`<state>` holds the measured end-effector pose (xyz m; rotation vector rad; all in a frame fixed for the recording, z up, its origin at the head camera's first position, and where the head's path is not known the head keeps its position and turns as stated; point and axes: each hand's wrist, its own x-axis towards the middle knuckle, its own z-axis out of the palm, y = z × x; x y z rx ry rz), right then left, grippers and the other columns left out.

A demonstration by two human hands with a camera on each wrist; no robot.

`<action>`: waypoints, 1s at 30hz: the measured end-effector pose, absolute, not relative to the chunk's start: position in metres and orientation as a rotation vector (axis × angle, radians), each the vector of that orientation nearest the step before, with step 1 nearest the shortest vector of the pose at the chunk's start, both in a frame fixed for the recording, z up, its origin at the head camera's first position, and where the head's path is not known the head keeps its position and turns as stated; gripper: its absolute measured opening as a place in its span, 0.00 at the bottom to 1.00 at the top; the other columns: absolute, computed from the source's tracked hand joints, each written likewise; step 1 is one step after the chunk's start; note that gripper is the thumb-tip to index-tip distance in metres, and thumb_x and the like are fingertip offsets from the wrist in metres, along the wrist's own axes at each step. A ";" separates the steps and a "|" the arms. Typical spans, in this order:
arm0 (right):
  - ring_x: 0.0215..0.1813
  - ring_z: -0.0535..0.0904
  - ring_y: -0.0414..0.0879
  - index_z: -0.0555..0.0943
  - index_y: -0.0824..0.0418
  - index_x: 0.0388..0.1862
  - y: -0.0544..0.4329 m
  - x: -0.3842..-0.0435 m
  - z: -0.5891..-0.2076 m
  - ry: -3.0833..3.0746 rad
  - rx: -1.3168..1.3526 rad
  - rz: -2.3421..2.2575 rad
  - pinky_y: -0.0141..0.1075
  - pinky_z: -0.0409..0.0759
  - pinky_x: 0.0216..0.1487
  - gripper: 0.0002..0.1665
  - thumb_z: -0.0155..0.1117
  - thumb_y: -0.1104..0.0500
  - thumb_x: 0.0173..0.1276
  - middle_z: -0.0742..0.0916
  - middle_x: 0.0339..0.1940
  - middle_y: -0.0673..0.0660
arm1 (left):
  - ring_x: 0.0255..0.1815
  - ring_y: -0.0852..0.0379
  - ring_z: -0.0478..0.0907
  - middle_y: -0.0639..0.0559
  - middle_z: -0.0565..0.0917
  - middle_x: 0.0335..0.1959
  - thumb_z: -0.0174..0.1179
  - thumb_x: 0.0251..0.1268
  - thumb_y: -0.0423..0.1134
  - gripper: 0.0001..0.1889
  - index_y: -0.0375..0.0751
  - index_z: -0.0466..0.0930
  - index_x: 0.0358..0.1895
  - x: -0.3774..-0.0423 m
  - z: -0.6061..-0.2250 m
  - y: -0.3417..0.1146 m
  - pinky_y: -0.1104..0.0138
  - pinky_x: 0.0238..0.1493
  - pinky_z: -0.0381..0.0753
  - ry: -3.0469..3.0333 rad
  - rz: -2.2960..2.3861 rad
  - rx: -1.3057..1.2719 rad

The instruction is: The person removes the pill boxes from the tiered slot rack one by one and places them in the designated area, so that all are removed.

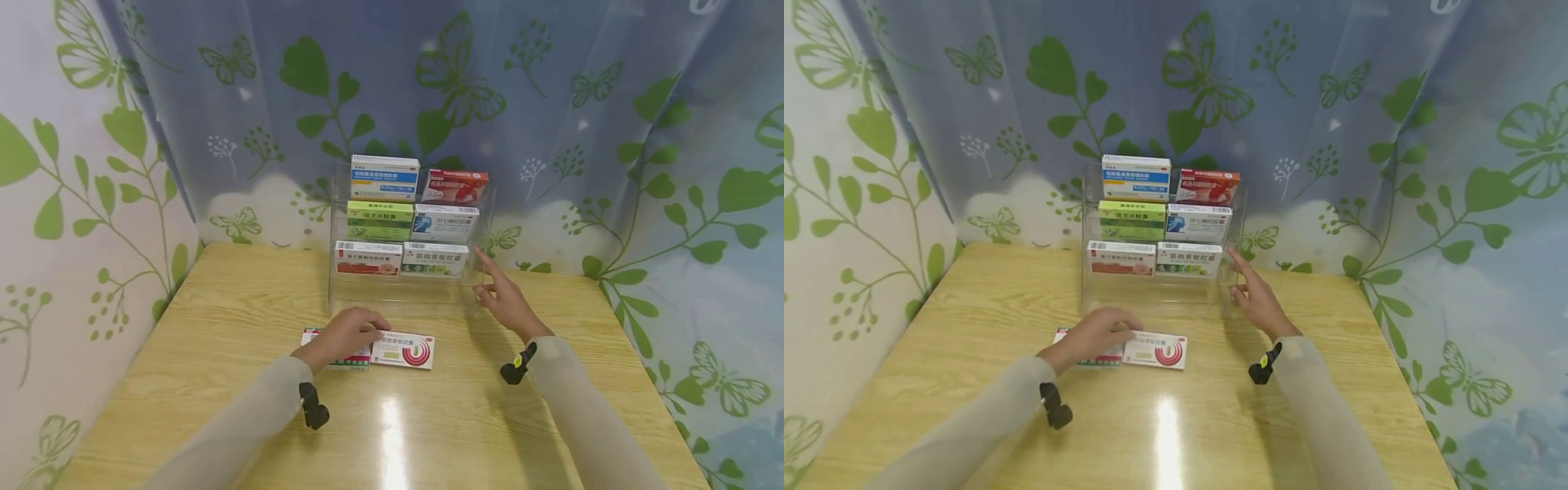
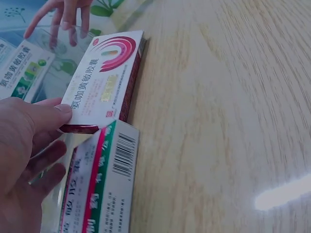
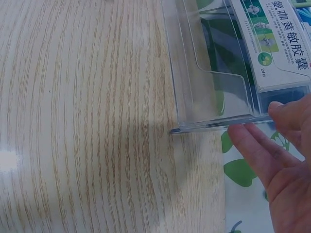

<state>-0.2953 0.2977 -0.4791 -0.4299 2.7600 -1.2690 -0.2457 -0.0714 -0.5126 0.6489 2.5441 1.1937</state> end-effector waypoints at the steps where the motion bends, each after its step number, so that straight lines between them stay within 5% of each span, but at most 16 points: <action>1: 0.70 0.81 0.73 0.43 0.40 0.94 0.297 -0.295 -0.479 2.761 -0.428 -1.269 0.60 0.89 0.62 0.51 0.56 0.67 0.87 0.61 0.88 0.73 | 0.65 0.50 0.85 0.53 0.91 0.58 0.64 0.82 0.36 0.11 0.48 0.91 0.59 -0.246 -0.514 -0.072 0.50 0.72 0.83 2.547 1.187 0.653; 11: 0.71 0.81 0.73 0.42 0.36 0.93 0.296 -0.295 -0.479 2.754 -0.430 -1.272 0.60 0.89 0.62 0.51 0.56 0.65 0.87 0.60 0.89 0.73 | 0.53 0.57 0.84 0.53 0.93 0.51 0.64 0.81 0.33 0.10 0.43 0.92 0.56 -0.246 -0.526 -0.076 0.56 0.63 0.86 2.601 1.076 0.748; 21: 0.70 0.82 0.73 0.42 0.37 0.94 0.295 -0.295 -0.478 2.763 -0.437 -1.267 0.60 0.89 0.62 0.51 0.56 0.66 0.87 0.62 0.88 0.73 | 0.74 0.43 0.78 0.47 0.87 0.67 0.62 0.84 0.41 0.13 0.45 0.88 0.63 -0.253 -0.501 -0.084 0.45 0.78 0.76 2.801 1.012 0.755; 30: 0.71 0.81 0.73 0.42 0.37 0.94 0.296 -0.293 -0.478 2.770 -0.420 -1.248 0.61 0.88 0.62 0.52 0.55 0.66 0.87 0.62 0.88 0.72 | 0.73 0.44 0.77 0.46 0.84 0.67 0.65 0.81 0.37 0.13 0.43 0.86 0.63 -0.281 -0.443 -0.102 0.49 0.76 0.79 3.097 0.945 0.852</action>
